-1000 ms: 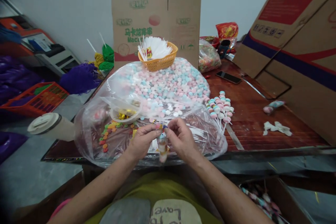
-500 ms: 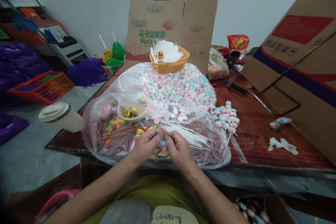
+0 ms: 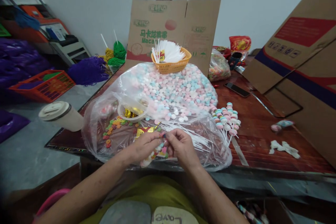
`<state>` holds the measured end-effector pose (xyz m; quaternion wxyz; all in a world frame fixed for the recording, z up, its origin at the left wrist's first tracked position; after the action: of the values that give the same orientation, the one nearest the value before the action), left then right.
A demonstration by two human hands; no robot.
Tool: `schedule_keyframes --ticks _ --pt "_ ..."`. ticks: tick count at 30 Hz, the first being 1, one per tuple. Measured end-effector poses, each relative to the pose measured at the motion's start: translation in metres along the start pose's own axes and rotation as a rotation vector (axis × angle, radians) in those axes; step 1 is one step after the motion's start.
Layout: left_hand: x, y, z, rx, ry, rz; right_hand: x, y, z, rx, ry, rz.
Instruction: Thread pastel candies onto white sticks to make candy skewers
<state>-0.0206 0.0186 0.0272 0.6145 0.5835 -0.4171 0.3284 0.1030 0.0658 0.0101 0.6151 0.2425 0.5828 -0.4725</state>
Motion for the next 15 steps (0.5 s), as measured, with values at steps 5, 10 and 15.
schedule_keyframes --ticks 5,10,15 --pt "-0.009 0.000 -0.001 0.175 0.041 0.127 -0.022 0.015 -0.003 0.126 0.200 0.270" --pt "-0.008 0.000 0.001 0.119 0.033 0.026 0.003 -0.009 -0.002 -0.019 0.171 0.501" --pt "-0.006 -0.012 0.006 -0.224 0.037 0.378 0.023 -0.017 -0.005 -0.072 -0.069 0.365"
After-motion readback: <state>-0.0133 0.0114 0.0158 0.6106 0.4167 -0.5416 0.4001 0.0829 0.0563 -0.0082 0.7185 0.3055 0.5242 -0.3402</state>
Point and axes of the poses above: each hand's wrist, its own z-axis away from the middle knuckle, its own y-axis out of the back of the hand, x = y × z, the point moved 5 cm from there along -z, towards the middle knuckle, and after that the axes turned 5 degrees about -y, right-handed, at the moved point
